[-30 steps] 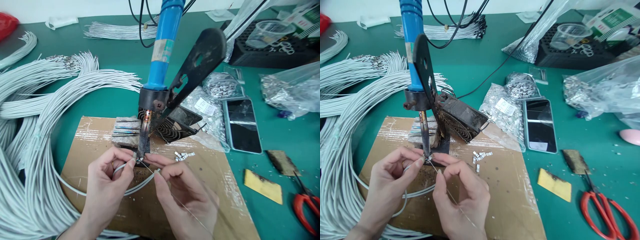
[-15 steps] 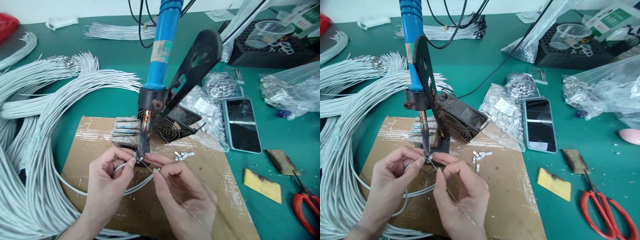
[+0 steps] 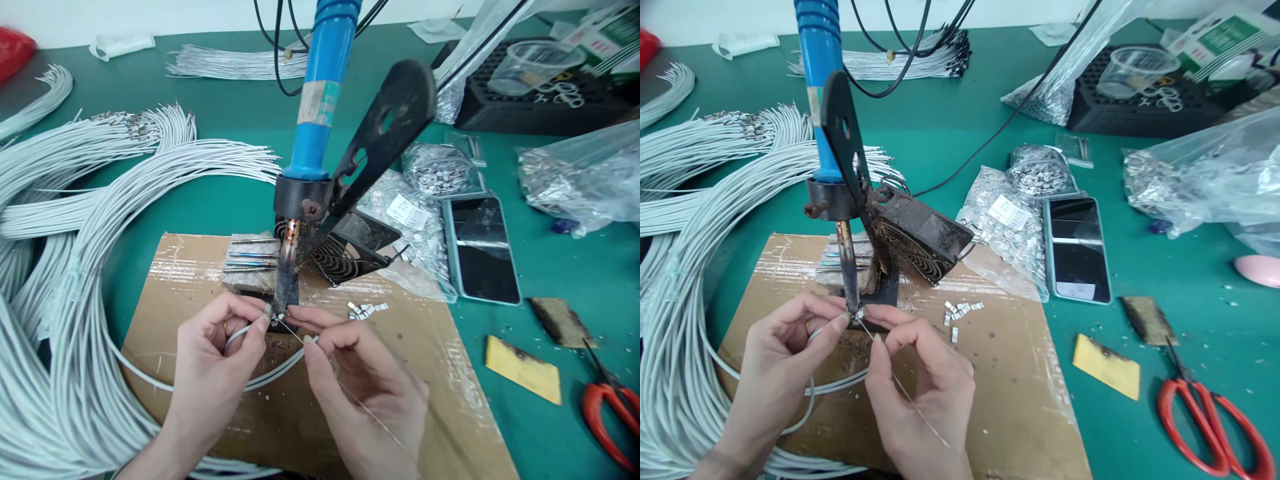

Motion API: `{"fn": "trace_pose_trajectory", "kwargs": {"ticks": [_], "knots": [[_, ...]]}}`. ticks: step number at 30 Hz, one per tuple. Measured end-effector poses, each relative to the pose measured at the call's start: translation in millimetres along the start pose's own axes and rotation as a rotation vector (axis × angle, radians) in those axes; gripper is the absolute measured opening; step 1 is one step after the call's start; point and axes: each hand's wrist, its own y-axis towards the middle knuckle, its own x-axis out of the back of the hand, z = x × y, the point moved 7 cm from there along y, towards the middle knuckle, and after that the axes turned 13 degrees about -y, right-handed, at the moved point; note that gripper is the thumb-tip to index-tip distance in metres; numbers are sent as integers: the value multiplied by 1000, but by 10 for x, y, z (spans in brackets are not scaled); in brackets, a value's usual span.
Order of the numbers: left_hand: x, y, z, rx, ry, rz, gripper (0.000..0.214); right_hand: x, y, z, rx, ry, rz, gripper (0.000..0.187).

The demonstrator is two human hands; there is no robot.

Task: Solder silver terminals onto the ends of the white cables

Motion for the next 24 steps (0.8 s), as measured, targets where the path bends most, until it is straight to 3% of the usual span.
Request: {"fn": "trace_pose_trajectory", "kwargs": {"ticks": [24], "knots": [[7,-25,-31,-38,22,9,10,-6,5,18,41,12,-12,19]]}}
